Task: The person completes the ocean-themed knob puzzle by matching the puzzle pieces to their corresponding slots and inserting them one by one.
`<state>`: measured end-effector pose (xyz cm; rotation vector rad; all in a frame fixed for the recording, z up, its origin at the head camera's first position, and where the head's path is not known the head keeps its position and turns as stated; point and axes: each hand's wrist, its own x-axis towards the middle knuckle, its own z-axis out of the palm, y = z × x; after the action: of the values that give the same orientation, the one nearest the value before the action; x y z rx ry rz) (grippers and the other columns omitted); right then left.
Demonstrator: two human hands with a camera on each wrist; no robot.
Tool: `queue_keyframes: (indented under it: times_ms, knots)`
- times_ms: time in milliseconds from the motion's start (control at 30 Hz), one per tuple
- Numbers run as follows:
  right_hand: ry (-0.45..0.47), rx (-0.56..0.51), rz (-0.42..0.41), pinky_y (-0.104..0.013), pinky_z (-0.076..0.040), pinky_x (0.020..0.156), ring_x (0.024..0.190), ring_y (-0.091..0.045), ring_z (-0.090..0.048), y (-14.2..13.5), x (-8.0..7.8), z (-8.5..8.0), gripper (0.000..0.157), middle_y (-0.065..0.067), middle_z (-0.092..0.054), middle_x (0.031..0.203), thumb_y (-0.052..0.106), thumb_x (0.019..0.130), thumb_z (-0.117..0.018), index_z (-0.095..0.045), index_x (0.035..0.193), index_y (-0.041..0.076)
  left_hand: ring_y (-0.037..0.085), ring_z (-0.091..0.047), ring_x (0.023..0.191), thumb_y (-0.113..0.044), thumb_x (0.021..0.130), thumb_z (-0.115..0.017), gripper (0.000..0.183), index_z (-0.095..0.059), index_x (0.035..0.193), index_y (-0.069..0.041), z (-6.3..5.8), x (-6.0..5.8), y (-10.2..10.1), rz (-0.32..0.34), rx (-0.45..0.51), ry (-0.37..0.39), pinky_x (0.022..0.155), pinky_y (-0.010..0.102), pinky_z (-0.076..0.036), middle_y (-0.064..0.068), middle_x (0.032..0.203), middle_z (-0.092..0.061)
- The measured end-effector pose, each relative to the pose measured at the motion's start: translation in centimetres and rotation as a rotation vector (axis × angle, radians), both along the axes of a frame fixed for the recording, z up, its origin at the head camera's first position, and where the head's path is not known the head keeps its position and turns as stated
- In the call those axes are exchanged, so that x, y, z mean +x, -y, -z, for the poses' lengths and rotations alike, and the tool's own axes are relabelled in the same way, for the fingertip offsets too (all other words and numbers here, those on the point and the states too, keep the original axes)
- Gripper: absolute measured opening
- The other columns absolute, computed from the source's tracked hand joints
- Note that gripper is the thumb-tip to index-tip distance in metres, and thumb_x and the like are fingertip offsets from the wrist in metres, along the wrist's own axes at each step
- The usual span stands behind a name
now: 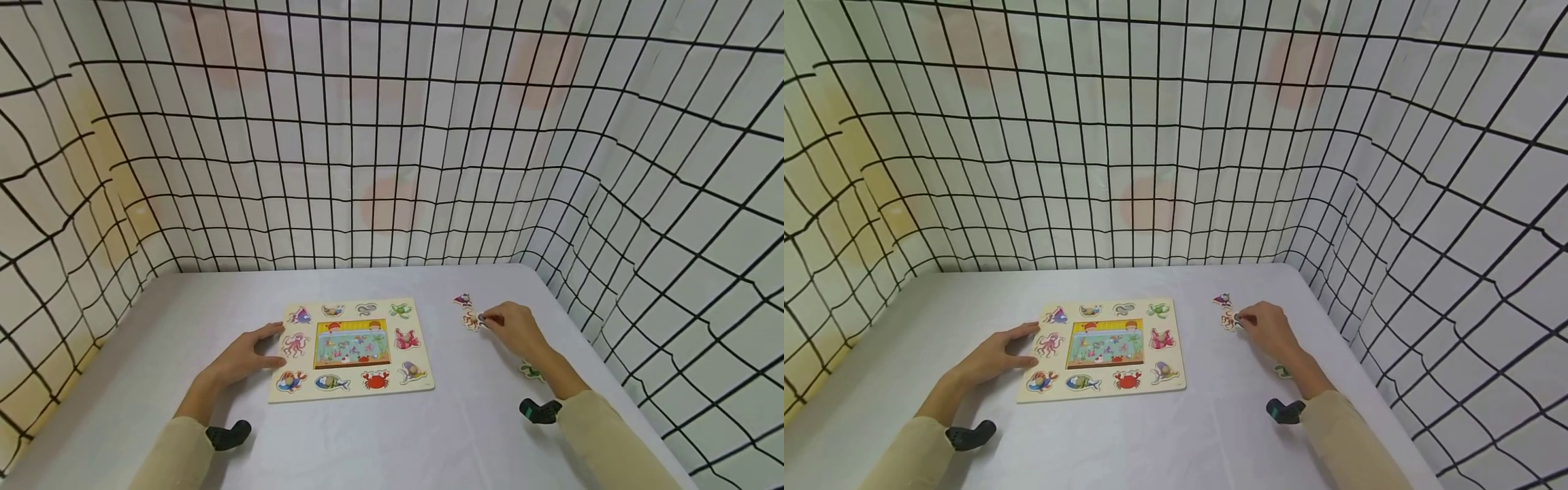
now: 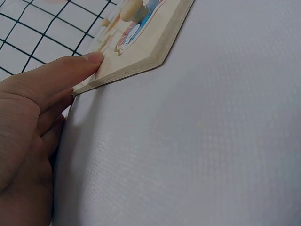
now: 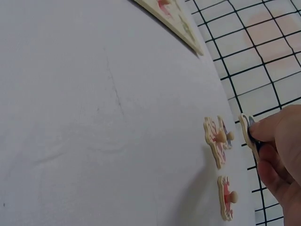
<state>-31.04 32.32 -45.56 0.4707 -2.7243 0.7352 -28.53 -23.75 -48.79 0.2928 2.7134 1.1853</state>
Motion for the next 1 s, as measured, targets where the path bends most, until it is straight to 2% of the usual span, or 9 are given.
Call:
queue_keyframes:
  times_ms: [300, 467, 767, 1000]
  knots:
    - [0.013, -0.023, -0.033, -0.039, -0.059, 0.074, 0.089, -0.026, -0.067, 1.4, -0.8, -0.4, 0.013, -0.011, -0.072, 0.100, 0.004, 0.095, -0.073, -0.079, 0.106, -0.002, 0.049, -0.017, 0.152, -0.033, 0.084, -0.087, 0.085, -0.048, 0.153, -0.003, 0.0, 0.1, 0.0, -0.009, -0.006, 0.006, 0.118, 0.069, -0.015, 0.022, 0.164, -0.032]
    - [0.001, -0.018, -0.056, -0.039, -0.058, 0.072, 0.087, -0.025, -0.068, 2.8, -1.4, -0.5, 0.012, -0.012, -0.072, 0.099, 0.002, 0.094, -0.074, -0.080, 0.104, -0.001, 0.048, -0.016, 0.152, -0.031, 0.083, -0.088, 0.085, -0.048, 0.152, -0.002, 0.1, 0.1, 0.0, -0.004, 0.025, 0.010, 0.119, 0.068, -0.014, 0.021, 0.164, -0.033]
    - [-0.001, -0.002, -0.085, -0.037, -0.058, 0.074, 0.086, -0.023, -0.067, 4.8, -2.6, 0.2, 0.012, -0.010, -0.071, 0.097, 0.003, 0.094, -0.075, -0.079, 0.105, -0.001, 0.048, -0.017, 0.152, -0.032, 0.084, -0.087, 0.084, -0.048, 0.152, -0.001, 0.0, 0.1, 0.0, 0.005, 0.033, 0.003, 0.119, 0.068, -0.014, 0.022, 0.163, -0.034]
    - [0.007, 0.005, -0.127, -0.038, -0.057, 0.074, 0.087, -0.023, -0.065, 6.0, -3.1, 0.0, 0.012, -0.008, -0.070, 0.096, 0.004, 0.095, -0.074, -0.080, 0.104, 0.000, 0.048, -0.016, 0.152, -0.032, 0.084, -0.087, 0.085, -0.048, 0.152, -0.001, 0.2, -0.1, 0.1, -0.002, 0.024, 0.006, 0.119, 0.068, -0.014, 0.021, 0.163, -0.033]
